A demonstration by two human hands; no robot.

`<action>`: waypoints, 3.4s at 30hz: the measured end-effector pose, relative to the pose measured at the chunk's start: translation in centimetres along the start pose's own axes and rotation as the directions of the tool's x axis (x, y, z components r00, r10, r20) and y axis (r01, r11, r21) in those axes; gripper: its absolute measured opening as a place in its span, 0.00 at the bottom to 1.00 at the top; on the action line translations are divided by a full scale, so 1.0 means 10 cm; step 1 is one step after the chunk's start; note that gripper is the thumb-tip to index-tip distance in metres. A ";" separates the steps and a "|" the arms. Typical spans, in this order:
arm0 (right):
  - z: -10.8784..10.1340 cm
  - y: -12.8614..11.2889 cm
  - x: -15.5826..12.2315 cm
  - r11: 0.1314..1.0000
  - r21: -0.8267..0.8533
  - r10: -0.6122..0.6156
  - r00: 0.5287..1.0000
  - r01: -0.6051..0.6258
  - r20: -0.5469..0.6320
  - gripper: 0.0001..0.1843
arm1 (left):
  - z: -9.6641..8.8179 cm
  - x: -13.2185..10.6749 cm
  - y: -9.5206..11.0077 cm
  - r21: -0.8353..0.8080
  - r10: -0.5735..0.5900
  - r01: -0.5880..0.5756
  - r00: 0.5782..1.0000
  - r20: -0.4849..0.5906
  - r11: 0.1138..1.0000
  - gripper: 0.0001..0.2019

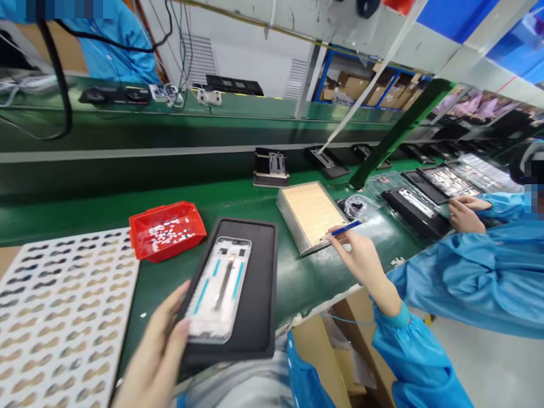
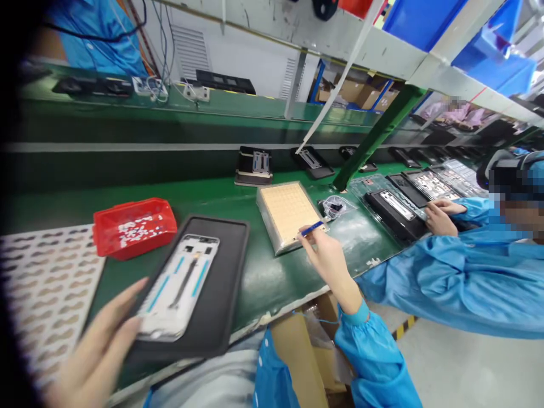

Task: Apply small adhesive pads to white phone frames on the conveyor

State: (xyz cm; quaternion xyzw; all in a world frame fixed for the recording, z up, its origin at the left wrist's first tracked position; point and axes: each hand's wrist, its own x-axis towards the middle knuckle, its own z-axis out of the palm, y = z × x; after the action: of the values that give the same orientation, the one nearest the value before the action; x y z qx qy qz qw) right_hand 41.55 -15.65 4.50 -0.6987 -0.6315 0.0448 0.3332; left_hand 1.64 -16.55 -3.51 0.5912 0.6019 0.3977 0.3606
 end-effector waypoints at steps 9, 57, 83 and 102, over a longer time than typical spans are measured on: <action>0.00 -0.60 -0.28 0.954 0.284 0.125 0.988 -0.095 -0.087 0.18 | 0.73 -0.12 -0.04 0.043 0.218 -0.216 0.975 -0.047 0.975 0.25; 0.94 -1.43 -0.70 0.031 0.788 0.559 0.665 -0.614 0.496 0.29 | 0.54 0.08 0.48 0.252 0.793 -0.754 0.597 -0.122 0.606 0.06; 0.87 -1.06 -0.71 0.781 0.533 0.181 0.935 -0.325 0.306 0.06 | -0.61 1.88 0.17 0.718 0.567 -0.371 0.823 -0.039 0.589 0.22; 0.87 -0.99 -0.54 0.978 0.168 -0.187 0.879 0.124 0.439 0.13 | 0.25 0.25 0.12 0.229 0.653 -0.776 0.622 0.433 0.587 0.14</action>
State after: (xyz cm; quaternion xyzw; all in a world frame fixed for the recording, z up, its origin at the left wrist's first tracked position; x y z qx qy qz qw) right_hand 27.88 -17.17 0.98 -0.5916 -0.7414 0.2218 0.2261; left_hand 4.32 -13.96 -3.43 0.8974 0.3124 0.2842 0.1276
